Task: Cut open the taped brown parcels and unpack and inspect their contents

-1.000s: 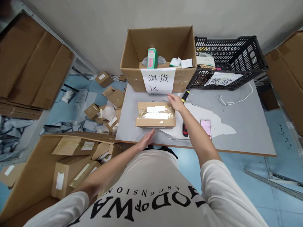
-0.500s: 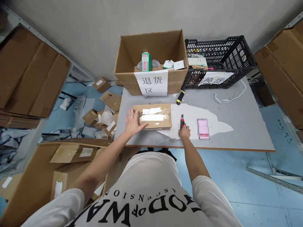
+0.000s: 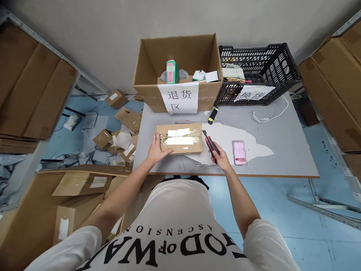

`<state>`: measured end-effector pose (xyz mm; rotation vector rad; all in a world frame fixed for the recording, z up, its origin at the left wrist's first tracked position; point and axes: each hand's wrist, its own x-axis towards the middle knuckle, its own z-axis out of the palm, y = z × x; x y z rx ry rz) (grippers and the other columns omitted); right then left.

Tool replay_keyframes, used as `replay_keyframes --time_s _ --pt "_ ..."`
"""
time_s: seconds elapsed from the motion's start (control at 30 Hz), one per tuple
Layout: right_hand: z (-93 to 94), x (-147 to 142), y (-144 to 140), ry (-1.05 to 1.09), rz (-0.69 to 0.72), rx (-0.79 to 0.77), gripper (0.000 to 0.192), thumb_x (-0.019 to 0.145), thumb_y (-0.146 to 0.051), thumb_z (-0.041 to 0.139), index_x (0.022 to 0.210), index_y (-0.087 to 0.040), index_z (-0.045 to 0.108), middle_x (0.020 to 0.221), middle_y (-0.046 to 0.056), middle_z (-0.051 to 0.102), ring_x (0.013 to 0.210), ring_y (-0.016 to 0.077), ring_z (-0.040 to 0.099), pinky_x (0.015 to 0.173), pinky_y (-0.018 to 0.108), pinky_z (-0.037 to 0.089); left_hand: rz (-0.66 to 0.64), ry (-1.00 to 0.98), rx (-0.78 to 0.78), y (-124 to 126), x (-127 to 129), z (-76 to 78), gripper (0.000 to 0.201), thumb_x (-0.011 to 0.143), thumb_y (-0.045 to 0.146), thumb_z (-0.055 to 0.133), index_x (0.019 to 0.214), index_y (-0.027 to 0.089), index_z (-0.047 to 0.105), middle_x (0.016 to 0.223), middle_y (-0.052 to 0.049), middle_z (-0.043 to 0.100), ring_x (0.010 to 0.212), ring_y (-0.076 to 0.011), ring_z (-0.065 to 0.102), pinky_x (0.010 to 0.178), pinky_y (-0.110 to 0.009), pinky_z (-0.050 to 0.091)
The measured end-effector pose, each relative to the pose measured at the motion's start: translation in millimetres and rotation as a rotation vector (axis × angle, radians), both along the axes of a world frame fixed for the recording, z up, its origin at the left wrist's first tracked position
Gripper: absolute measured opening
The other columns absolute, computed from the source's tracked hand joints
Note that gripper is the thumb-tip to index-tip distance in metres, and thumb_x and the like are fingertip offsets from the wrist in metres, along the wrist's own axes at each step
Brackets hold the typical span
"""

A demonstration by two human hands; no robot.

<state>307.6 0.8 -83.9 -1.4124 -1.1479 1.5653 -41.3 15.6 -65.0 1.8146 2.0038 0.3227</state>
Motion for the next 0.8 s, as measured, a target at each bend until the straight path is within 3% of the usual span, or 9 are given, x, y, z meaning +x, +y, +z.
replay_keyframes --time_s 0.17,0.3,0.53,0.8 --pt "4.6 9.1 0.0 -0.003 0.031 -0.014 0.077 0.077 -0.058 0.057 0.143 -0.028 0.031 0.098 0.007 0.063 0.044 0.0078 0.045 0.040 0.025 0.036 -0.067 0.107 0.058 0.4 3.2 7.5 0.128 0.054 0.079 0.061 0.149 0.014 0.005 0.154 -0.023 -0.006 0.140 -0.0433 0.010 0.104 -0.061 0.023" --pt "7.3 20.4 4.4 -0.018 0.089 -0.043 0.077 0.078 -0.056 0.059 0.144 -0.028 0.030 0.096 0.007 0.062 0.044 0.0078 0.044 0.038 0.025 0.035 -0.244 0.180 0.085 4.2 7.8 11.7 0.126 0.049 0.082 0.061 0.148 0.017 0.018 0.155 -0.019 0.004 0.140 -0.0434 0.000 0.106 -0.066 0.009" --pt "23.7 35.8 17.4 -0.076 0.230 -0.097 0.071 0.080 -0.051 0.059 0.143 -0.028 0.034 0.087 0.004 0.061 0.043 0.0064 0.043 0.038 0.022 0.034 -0.213 0.093 0.039 8.4 11.6 7.1 0.127 0.051 0.080 0.061 0.149 0.016 0.014 0.155 -0.018 0.006 0.141 -0.0403 -0.001 0.103 -0.060 0.026" --pt "45.1 55.8 15.9 -0.137 0.371 -0.167 0.065 0.081 -0.048 0.060 0.140 -0.030 0.041 0.082 0.002 0.060 0.041 0.0053 0.041 0.037 0.022 0.034 -0.205 0.030 0.055 8.4 8.9 -0.4 0.129 0.050 0.080 0.063 0.149 0.015 0.012 0.155 -0.019 0.005 0.141 -0.0408 -0.003 0.106 -0.059 0.024"
